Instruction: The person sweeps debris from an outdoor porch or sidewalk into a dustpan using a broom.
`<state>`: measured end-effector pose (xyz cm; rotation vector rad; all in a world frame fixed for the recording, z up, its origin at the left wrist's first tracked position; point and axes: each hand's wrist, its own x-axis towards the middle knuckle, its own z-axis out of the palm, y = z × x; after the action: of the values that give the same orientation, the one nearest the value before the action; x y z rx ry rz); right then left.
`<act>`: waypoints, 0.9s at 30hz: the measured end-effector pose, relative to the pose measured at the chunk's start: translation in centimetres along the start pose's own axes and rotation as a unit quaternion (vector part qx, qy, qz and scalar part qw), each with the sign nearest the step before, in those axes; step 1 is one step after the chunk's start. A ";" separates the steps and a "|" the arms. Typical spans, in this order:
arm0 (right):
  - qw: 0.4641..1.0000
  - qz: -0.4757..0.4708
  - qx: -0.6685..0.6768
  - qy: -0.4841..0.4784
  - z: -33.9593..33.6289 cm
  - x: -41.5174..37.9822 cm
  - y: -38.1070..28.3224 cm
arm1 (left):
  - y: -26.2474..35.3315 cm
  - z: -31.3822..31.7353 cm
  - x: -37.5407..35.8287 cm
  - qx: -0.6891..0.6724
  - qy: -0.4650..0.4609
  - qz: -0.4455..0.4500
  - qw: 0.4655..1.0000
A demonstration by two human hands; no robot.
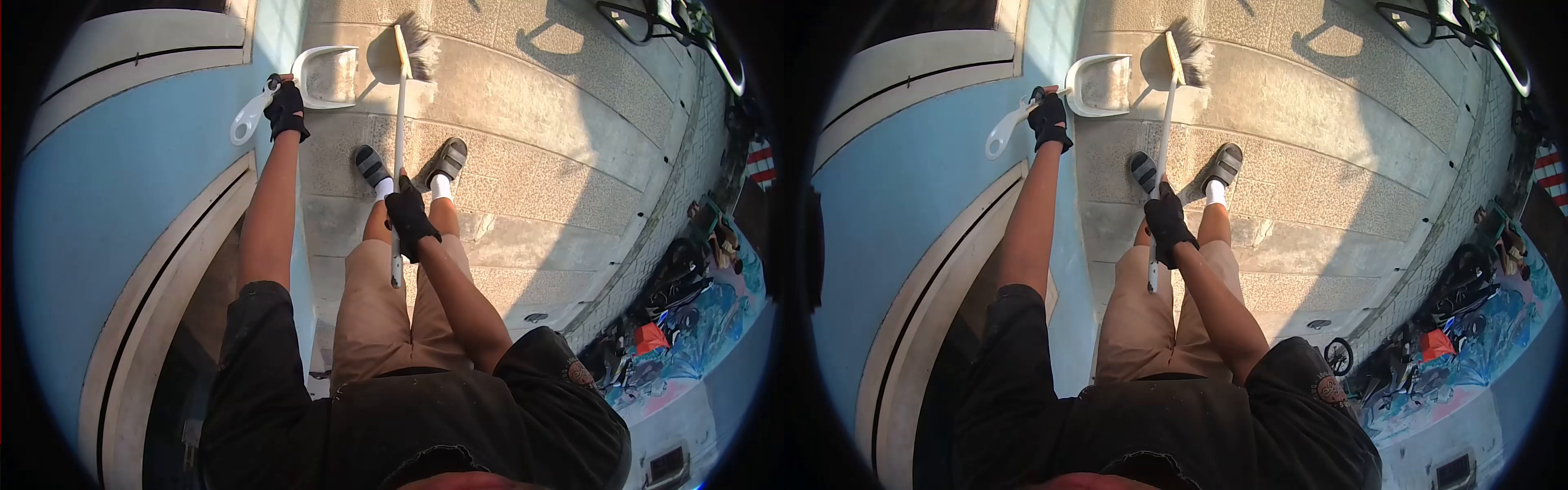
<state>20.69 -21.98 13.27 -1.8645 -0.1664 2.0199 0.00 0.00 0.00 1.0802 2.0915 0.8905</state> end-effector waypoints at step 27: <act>0.961 0.066 0.214 -0.160 -0.1 -2.4 2.3 | -0.2 -0.9 -0.9 -0.046 -0.004 0.030 0.998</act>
<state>20.38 -25.00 14.74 -1.3100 0.2960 2.2199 -0.32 -1.10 0.54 1.1017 1.9999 0.9997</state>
